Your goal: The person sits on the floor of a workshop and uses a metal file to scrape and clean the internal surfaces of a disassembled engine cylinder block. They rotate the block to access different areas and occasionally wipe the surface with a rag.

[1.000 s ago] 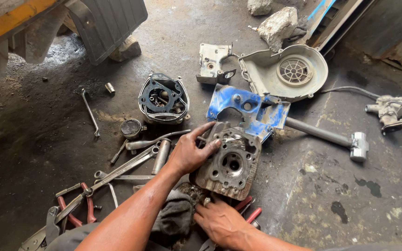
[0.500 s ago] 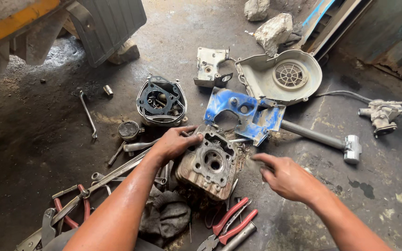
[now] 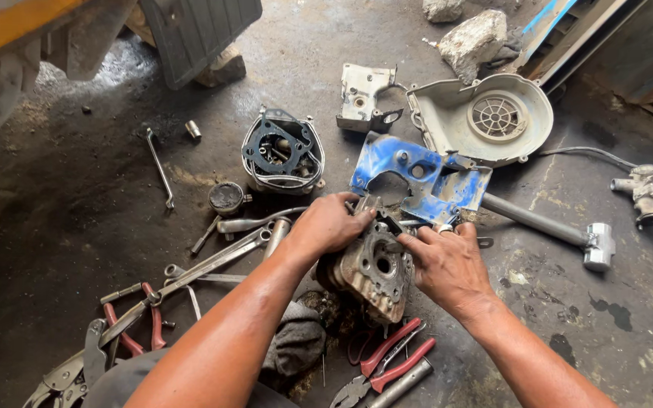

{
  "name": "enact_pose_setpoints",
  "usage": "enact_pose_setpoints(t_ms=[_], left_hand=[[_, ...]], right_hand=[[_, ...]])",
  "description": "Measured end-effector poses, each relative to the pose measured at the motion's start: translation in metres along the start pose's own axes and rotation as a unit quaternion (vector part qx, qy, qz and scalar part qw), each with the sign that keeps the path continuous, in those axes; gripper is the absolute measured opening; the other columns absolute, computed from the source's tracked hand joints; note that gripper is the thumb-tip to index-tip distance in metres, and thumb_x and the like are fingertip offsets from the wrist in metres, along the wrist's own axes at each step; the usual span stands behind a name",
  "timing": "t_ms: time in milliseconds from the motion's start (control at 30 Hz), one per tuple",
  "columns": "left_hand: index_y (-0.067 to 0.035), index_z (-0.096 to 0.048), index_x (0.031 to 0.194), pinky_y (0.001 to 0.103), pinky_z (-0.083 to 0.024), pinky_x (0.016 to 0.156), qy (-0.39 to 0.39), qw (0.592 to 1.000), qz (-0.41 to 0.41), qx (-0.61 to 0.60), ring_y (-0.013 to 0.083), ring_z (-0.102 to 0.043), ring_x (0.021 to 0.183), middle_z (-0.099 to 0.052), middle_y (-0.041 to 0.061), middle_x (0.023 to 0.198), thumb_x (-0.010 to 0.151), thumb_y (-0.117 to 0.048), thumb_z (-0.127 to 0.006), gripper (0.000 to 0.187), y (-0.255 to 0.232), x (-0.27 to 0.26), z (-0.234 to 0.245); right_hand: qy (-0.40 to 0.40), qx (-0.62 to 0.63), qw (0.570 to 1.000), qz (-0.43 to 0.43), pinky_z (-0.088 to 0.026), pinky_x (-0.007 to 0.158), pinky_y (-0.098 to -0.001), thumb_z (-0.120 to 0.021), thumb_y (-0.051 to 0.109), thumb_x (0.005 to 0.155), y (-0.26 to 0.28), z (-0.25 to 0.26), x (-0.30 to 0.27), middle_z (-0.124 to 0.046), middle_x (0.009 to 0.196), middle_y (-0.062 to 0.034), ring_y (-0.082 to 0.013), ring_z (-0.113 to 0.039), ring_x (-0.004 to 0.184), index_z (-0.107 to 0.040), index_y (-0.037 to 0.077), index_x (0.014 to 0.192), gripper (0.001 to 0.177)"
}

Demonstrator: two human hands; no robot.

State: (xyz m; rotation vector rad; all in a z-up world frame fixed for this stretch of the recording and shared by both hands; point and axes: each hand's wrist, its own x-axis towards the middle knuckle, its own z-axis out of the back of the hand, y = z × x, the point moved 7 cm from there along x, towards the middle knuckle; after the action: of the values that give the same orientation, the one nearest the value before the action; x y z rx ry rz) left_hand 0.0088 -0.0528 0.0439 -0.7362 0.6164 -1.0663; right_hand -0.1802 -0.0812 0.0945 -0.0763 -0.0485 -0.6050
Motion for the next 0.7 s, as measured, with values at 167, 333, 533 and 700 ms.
enact_pose_setpoints(t_ms=[167, 333, 533, 700], left_hand=[[-0.014, -0.073, 0.124, 0.042, -0.058, 0.085, 0.052, 0.998, 0.045, 0.005, 0.0355, -0.077, 0.089, -0.075, 0.027, 0.09, 0.08, -0.052, -0.072, 0.058, -0.01, -0.006, 0.006], [-0.008, -0.077, 0.116, 0.041, -0.059, 0.081, 0.004, 1.0, -0.021, 0.004, 0.0352, -0.077, 0.086, -0.074, 0.027, 0.087, 0.077, -0.052, -0.077, 0.058, -0.011, 0.003, 0.007], [-0.009, -0.076, 0.118, 0.04, -0.059, 0.086, 0.021, 1.0, -0.007, 0.016, 0.0343, -0.077, 0.089, -0.074, 0.028, 0.091, 0.079, -0.055, -0.076, 0.06, -0.009, 0.002, 0.006], [-0.012, -0.074, 0.122, 0.041, -0.058, 0.088, 0.035, 0.999, 0.013, 0.031, 0.0346, -0.076, 0.093, -0.075, 0.025, 0.093, 0.078, -0.052, -0.075, 0.059, -0.022, -0.008, 0.002]], right_hand=[[0.139, 0.109, 0.98, -0.086, -0.04, 0.08, -0.0386, -0.066, 0.018, 0.089, -0.018, -0.024, -0.004, -0.072, 0.096, 0.0005, -0.0199, -0.064, 0.077, -0.075, 0.027, 0.117, 0.03], [0.004, 0.001, 1.0, -0.017, -0.039, 0.088, -0.0415, -0.063, 0.005, 0.081, -0.008, -0.002, -0.003, -0.075, 0.094, 0.0004, -0.0192, -0.068, 0.078, -0.075, 0.025, 0.118, 0.044], [0.162, 0.047, 0.985, -0.041, -0.041, 0.078, -0.0397, -0.063, 0.008, 0.084, -0.009, -0.021, -0.003, -0.074, 0.101, -0.0031, -0.0226, -0.067, 0.088, -0.074, 0.027, 0.12, 0.043], [0.099, 0.013, 0.994, -0.038, -0.038, 0.083, -0.0401, -0.059, 0.006, 0.083, -0.01, -0.012, -0.005, -0.076, 0.098, 0.001, -0.0187, -0.069, 0.085, -0.074, 0.027, 0.121, 0.046]])
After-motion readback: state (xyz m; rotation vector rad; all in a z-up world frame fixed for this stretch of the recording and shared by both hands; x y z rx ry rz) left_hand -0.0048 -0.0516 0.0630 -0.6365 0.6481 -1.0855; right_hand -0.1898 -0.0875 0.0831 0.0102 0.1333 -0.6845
